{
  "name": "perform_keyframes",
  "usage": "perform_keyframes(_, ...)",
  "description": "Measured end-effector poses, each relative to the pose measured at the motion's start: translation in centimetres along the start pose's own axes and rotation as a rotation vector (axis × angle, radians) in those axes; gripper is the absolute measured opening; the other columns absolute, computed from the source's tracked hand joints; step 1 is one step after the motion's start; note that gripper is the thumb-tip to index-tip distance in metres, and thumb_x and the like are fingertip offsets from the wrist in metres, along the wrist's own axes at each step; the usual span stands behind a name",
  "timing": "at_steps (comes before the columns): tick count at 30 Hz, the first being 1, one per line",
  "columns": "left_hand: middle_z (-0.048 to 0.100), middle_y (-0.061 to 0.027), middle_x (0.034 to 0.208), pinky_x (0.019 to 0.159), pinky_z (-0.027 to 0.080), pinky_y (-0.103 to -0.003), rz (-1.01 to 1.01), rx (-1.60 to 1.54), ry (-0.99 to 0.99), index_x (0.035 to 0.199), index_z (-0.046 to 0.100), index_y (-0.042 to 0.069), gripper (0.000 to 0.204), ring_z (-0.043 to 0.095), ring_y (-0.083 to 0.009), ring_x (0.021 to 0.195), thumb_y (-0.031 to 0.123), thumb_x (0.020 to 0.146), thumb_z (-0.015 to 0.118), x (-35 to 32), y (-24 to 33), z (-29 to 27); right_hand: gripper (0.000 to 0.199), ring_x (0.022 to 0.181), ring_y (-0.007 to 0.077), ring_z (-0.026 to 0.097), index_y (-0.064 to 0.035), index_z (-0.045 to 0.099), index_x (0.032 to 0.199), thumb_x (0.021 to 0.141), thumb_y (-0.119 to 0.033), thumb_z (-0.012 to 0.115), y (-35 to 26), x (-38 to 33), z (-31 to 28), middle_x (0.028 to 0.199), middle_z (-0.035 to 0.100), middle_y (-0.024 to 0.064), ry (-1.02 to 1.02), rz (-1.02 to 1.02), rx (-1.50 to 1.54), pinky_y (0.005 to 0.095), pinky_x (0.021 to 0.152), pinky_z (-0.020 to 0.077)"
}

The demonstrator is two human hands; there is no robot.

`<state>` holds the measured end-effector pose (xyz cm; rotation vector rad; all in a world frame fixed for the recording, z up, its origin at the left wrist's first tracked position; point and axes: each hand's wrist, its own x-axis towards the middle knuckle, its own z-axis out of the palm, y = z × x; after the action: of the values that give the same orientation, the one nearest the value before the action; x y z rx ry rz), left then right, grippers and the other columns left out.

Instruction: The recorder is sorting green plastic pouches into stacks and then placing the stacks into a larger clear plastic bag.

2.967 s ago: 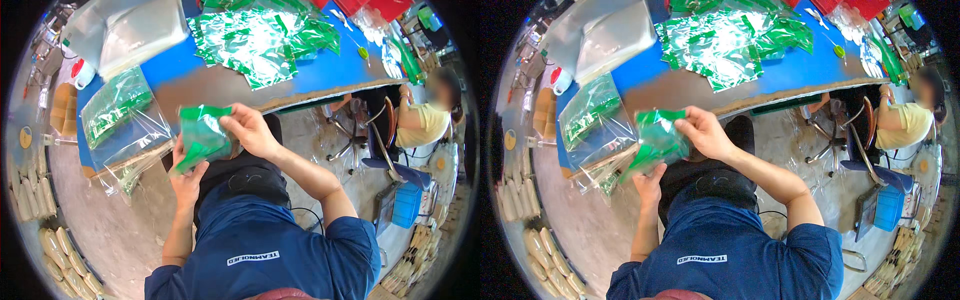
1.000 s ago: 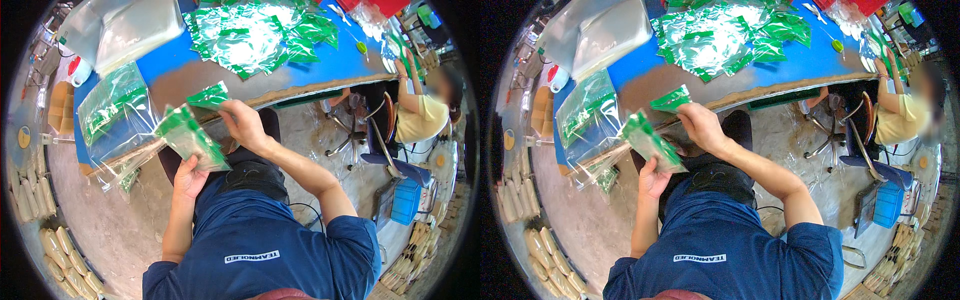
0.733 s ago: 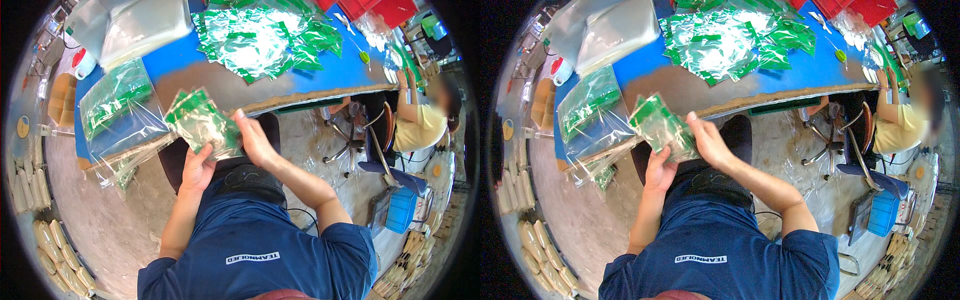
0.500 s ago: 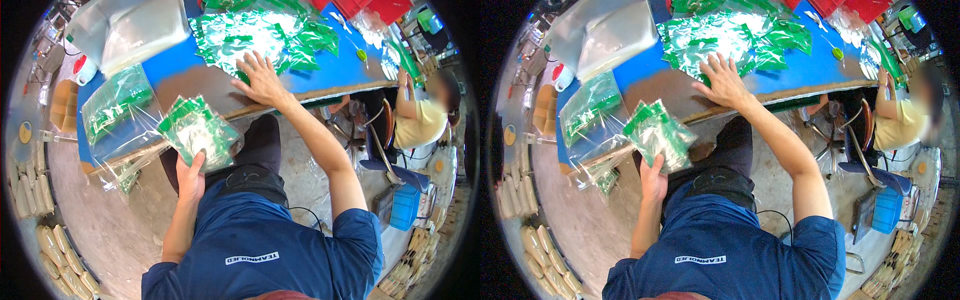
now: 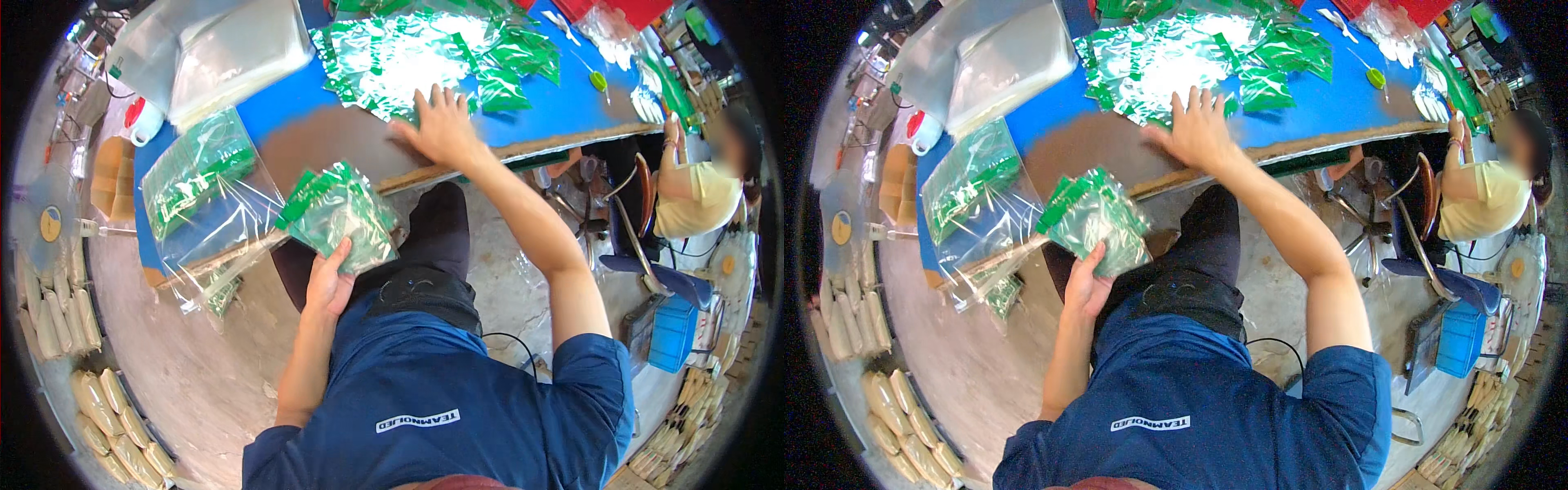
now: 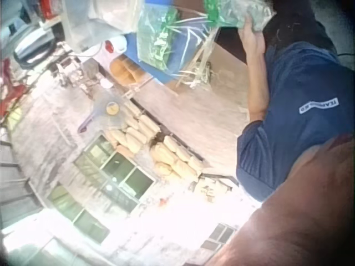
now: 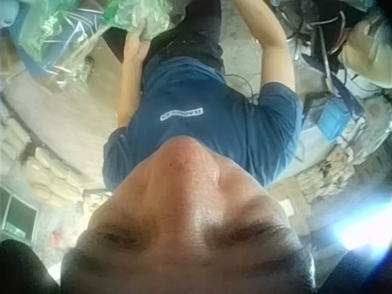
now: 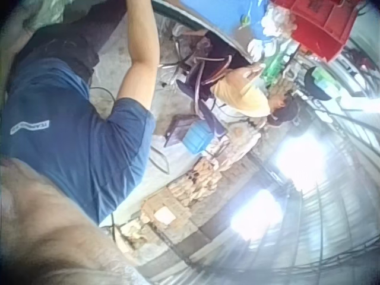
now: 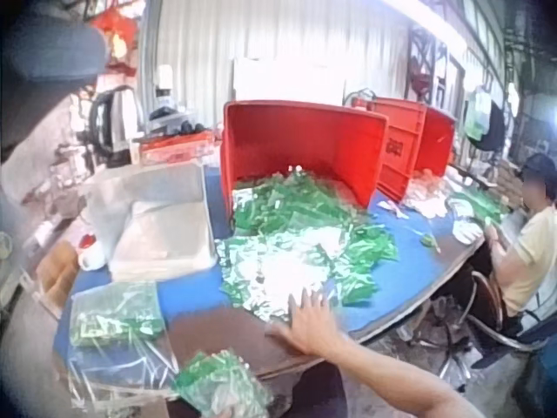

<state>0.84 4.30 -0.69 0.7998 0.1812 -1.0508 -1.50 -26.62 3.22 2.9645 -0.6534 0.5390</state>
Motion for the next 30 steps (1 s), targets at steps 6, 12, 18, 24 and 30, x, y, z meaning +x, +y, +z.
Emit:
perform_keyframes(6, 0.06, -0.0109, 0.131, 0.105, 0.047, -0.041, 0.063, -0.001, -0.06, 0.136, 0.048, 0.001, 0.05, 0.059, -0.023, 0.12, 0.005, 0.09, 0.068, -1.3, 2.0, -1.5, 0.047, 0.128, 0.0416, 0.049, -0.0016, 0.053, 0.105, 0.09, -0.044, 0.066, -3.4, -6.5, -3.3, 0.133, 0.056, 0.0206, -0.09, -0.376, 0.745, 0.0542, 0.112, 0.0311)
perform_keyframes(12, 0.062, -0.0126, 0.127, 0.099, 0.05, -0.037, 0.137, 0.191, -0.049, 0.133, 0.05, -0.003, 0.051, 0.061, -0.0223, 0.115, 0.006, 0.088, 0.072, 0.0, 2.2, 0.9, 0.031, 0.095, 0.0373, 0.065, -0.0016, 0.06, 0.097, 0.1, -0.031, 0.052, -5.8, -4.8, -2.6, 0.091, 0.067, 0.0164, -0.385, -0.183, 1.229, 0.0407, 0.089, 0.0508)
perform_keyframes(18, 0.06, -0.012, 0.13, 0.102, 0.048, -0.039, 0.095, 0.145, -0.033, 0.137, 0.047, -0.002, 0.052, 0.058, -0.0227, 0.119, 0.004, 0.09, 0.069, -0.9, 0.8, 0.9, 0.047, 0.129, 0.0384, 0.048, -0.0002, 0.056, 0.131, 0.099, -0.035, 0.053, 4.9, 0.0, -0.9, 0.138, 0.053, 0.0238, -0.017, -0.188, 0.272, 0.049, 0.107, 0.0372)
perform_keyframes(24, 0.056, -0.0092, 0.135, 0.111, 0.041, -0.044, 0.001, -0.174, -0.128, 0.142, 0.043, 0.004, 0.056, 0.054, -0.0237, 0.127, 0.005, 0.091, 0.066, -2.2, 0.4, -1.5, 0.07, 0.106, 0.0337, 0.053, -0.0044, 0.057, 0.128, 0.068, -0.031, 0.083, -0.9, -5.7, -5.0, 0.11, 0.054, 0.0133, -0.016, -0.476, 0.356, 0.0482, 0.1, 0.042)
perform_keyframes(30, 0.056, -0.0117, 0.137, 0.113, 0.04, -0.047, 0.031, -0.225, -0.115, 0.139, 0.046, 0.002, 0.048, 0.053, -0.0271, 0.128, 0.007, 0.094, 0.063, -0.5, -0.4, 0.5, 0.06, 0.102, 0.0325, 0.056, -0.0026, 0.063, 0.119, 0.06, -0.002, 0.071, -4.9, -7.6, -2.9, 0.109, 0.056, 0.0114, -0.01, -0.457, 0.529, 0.0413, 0.089, 0.0477)
